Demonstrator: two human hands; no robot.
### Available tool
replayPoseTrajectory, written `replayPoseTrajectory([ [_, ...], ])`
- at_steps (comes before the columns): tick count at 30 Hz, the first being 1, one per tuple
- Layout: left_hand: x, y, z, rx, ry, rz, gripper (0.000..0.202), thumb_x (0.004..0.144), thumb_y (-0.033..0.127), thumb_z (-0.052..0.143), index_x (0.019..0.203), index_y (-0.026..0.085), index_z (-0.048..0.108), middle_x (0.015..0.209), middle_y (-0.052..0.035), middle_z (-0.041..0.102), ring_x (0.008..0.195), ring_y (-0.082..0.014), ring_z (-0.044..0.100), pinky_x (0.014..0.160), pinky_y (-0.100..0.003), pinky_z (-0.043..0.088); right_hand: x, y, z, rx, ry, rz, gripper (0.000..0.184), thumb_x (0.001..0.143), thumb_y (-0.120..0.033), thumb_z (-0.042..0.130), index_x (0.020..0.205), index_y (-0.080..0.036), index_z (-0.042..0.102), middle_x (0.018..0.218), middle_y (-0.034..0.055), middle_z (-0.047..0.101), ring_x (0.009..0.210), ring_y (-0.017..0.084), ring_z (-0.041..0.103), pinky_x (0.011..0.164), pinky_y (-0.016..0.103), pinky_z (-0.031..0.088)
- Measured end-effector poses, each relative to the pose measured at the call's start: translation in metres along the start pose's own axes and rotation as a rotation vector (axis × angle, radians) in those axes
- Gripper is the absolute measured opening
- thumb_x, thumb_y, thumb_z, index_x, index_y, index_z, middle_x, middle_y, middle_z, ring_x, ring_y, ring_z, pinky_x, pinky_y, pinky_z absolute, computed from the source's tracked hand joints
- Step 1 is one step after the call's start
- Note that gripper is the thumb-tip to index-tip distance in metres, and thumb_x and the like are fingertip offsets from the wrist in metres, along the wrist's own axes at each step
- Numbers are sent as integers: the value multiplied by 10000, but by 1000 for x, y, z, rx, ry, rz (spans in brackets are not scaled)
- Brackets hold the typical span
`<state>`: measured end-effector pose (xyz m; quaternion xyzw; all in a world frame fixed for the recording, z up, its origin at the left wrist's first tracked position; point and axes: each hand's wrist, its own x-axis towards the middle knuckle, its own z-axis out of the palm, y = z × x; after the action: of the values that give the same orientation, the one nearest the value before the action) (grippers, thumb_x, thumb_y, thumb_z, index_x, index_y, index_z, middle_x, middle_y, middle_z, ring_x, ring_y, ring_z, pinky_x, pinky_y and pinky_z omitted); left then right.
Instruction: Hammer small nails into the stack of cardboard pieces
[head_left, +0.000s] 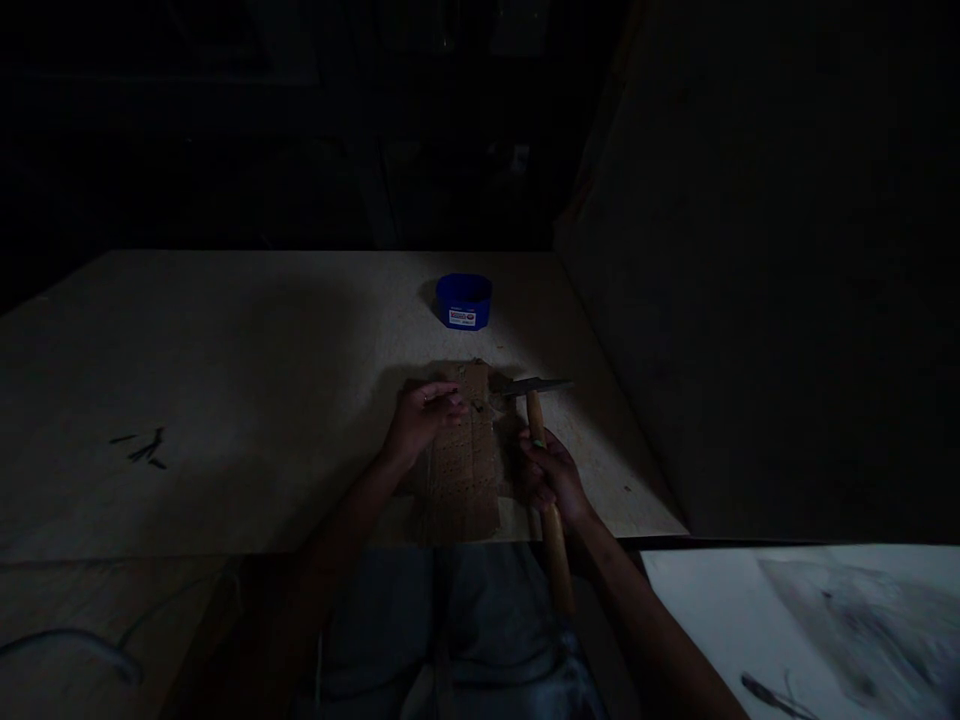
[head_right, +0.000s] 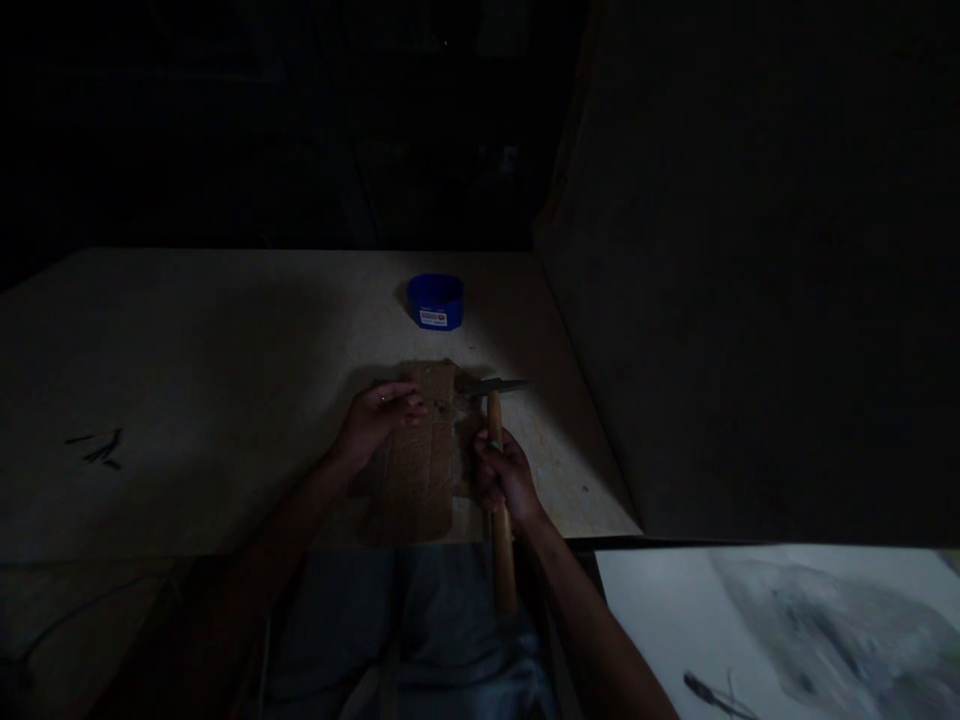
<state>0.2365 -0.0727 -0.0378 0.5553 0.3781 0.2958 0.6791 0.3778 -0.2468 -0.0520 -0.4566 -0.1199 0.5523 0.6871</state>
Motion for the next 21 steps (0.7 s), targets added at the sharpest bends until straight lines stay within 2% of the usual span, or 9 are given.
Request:
replayPoseTrajectory([
  [3, 2, -7, 4, 167, -3, 110, 352, 752, 386, 764, 1007, 148, 716, 928, -88, 776, 728, -186, 736, 626, -277, 582, 1, 1, -1, -1, -8, -5, 437, 705, -406, 828, 956, -238, 512, 428, -174, 383, 252, 28, 222, 221, 134, 248],
  [8, 6, -21, 9, 337, 27, 304, 275, 792, 294, 725, 1046, 187, 717, 939, -57, 790, 867, -188, 742, 831, -328, 592, 1, 2, -2, -9, -12, 6, 432, 719, -409, 819, 964, -237, 508, 444, -171, 401, 248, 27, 236, 228, 138, 259],
  [14, 3, -28, 10, 379, -7, 312, 273, 819, 204, 696, 1092, 201, 708, 999, -51, 795, 937, -184, 746, 893, -339, 583, 0, 0, 0, -21, 0, 27, 450, 710, -408, 827, 969, -242, 499, 480, -163, 436, 257, 21, 236, 221, 131, 242],
  [21, 5, -36, 9, 457, 9, 350, 253, 856, 232, 685, 1108, 214, 694, 1053, -52, 787, 972, -185, 745, 904, -342, 590, 0, 0, 0, -28, -18, -4, 445, 712, -426, 828, 954, -238, 505, 455, -166, 422, 244, 22, 241, 224, 132, 251],
])
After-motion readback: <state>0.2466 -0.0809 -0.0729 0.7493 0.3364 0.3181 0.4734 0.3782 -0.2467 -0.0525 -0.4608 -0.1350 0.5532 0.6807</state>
